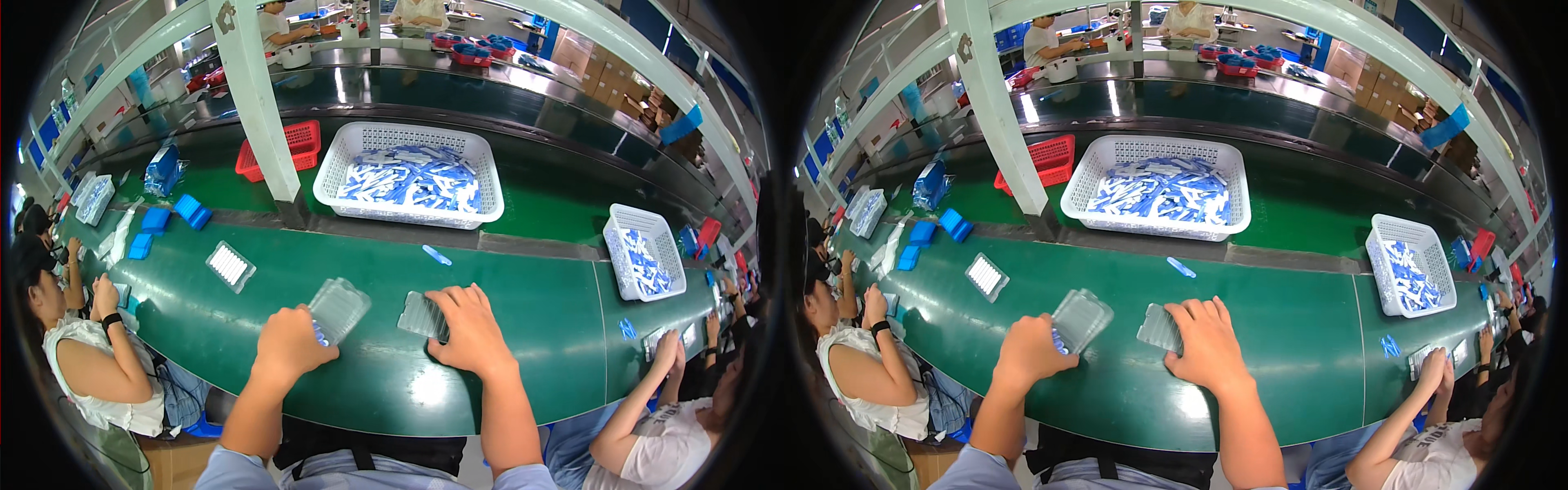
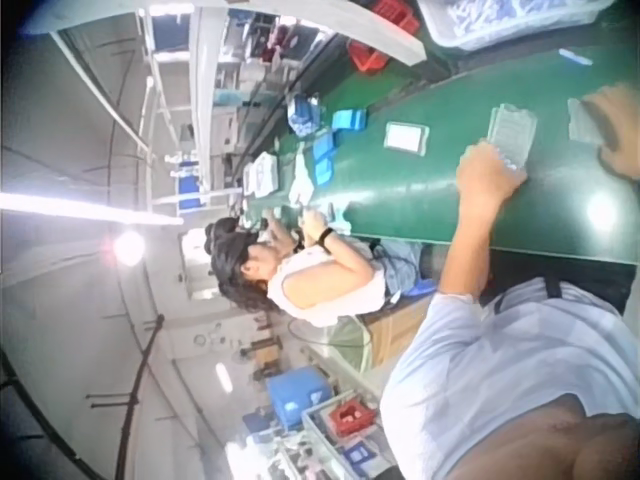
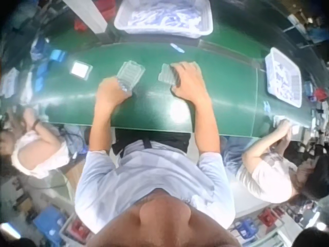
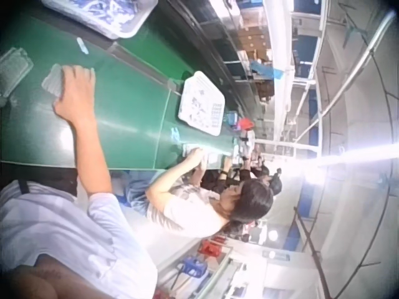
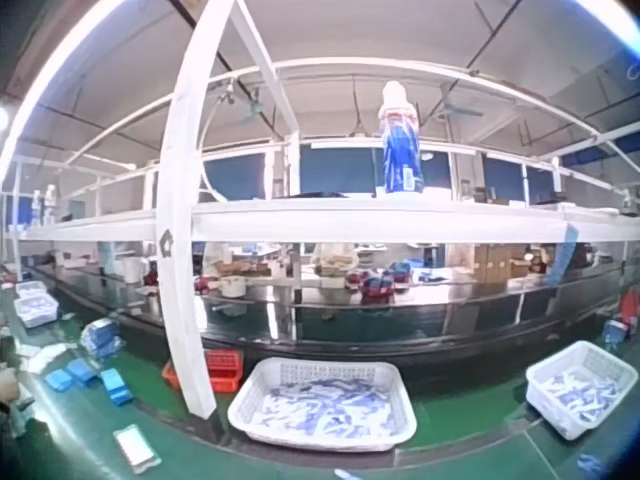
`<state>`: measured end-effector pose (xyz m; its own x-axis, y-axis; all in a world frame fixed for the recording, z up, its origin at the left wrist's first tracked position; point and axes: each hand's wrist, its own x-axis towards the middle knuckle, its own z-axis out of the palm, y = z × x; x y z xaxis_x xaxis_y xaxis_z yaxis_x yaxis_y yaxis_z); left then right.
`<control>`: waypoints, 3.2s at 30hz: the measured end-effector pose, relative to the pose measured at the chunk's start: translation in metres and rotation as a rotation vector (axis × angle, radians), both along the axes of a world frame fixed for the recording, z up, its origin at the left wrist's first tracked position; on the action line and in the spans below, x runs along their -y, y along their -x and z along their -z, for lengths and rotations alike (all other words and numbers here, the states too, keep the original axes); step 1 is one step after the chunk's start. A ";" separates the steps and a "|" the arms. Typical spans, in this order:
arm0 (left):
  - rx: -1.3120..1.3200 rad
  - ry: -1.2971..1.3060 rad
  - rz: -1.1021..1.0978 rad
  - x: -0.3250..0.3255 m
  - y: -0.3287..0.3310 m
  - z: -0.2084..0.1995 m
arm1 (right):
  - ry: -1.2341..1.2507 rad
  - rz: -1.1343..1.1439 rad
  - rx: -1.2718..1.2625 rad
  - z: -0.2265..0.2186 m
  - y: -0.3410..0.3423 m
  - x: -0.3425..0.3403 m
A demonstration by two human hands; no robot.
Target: The person assembles small blue and white plastic components into a clear plastic tray by hand.
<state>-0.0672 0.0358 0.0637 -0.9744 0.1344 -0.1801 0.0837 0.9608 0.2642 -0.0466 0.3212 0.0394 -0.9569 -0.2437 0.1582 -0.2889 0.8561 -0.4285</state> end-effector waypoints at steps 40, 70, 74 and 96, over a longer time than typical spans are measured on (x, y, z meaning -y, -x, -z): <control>0.104 0.091 0.947 -0.027 0.045 -0.006 | -0.021 0.049 -0.014 0.000 -0.002 -0.020; 0.101 0.047 0.568 0.030 0.058 -0.011 | 0.012 -0.284 0.009 -0.004 -0.009 0.010; 0.081 0.041 0.572 0.034 0.054 -0.006 | -0.025 -0.368 -0.098 -0.005 -0.011 0.035; -0.166 -0.041 0.253 0.057 0.049 0.010 | 0.017 -0.096 0.050 -0.001 -0.004 -0.033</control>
<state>-0.1161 -0.0212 0.0539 -0.9245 0.3809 -0.0110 0.3647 0.8927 0.2648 -0.0429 0.3542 0.0404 -0.9360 -0.3322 0.1161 -0.3472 0.8179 -0.4589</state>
